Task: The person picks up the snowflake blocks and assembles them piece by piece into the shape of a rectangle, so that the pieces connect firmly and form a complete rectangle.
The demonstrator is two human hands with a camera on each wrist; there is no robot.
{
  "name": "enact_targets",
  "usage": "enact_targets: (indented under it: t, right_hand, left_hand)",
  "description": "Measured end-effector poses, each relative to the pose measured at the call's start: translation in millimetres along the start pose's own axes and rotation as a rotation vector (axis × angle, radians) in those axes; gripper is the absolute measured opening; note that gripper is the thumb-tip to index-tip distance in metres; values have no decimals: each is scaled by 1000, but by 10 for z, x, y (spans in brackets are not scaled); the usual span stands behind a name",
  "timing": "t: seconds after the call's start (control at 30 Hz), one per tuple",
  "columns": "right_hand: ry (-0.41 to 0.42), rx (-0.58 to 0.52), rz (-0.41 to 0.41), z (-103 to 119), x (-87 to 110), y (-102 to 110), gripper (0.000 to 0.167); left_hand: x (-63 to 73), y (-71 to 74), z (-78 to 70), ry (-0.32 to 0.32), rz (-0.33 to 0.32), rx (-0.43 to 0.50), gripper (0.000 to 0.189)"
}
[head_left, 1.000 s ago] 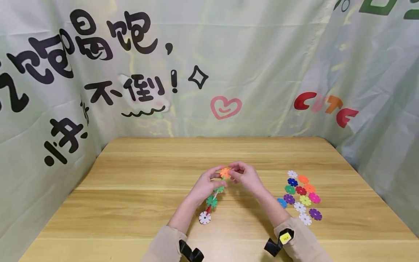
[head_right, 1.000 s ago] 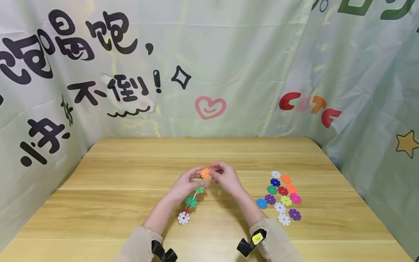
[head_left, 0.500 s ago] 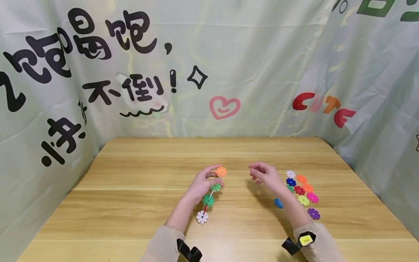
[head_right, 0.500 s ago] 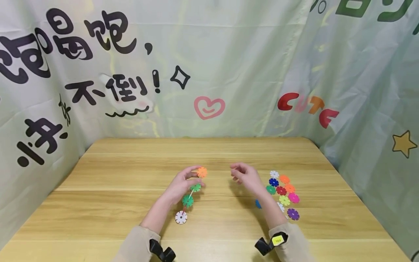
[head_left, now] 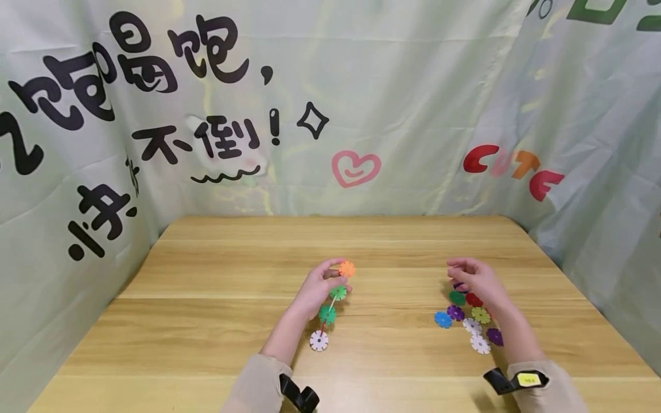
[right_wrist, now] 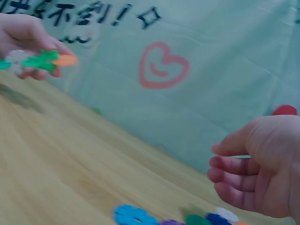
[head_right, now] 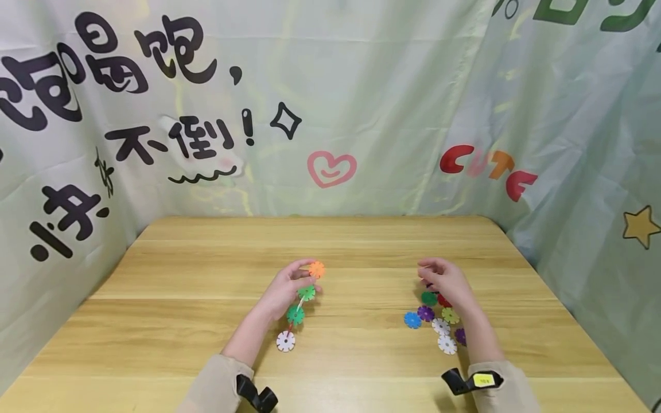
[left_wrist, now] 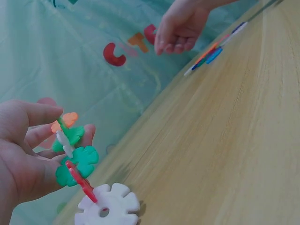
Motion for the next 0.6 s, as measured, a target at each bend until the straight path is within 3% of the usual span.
enact_targets:
  t: [0.27,0.43,0.6]
  right_hand:
    - [-106,189,104,-214,64,179,36]
    - [-63,290,174,-252,97,149,29]
    - [12,308,200,-253,90,75,29]
  left_hand:
    - [-7,8,19,8,-16,22,45]
    - [-6,6,24,7,-13,29,45]
    - [0,6,28,13,-12,36,45]
Point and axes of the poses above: each hand's wrist, its own x-axis away from the middle knuckle, its own y-axis out of the back of the hand, z = x × y, the point moved 8 cm from there along -x, towards the middle knuckle, and after that the axes turned 4 degrees about -x, right-handed, at the moved point
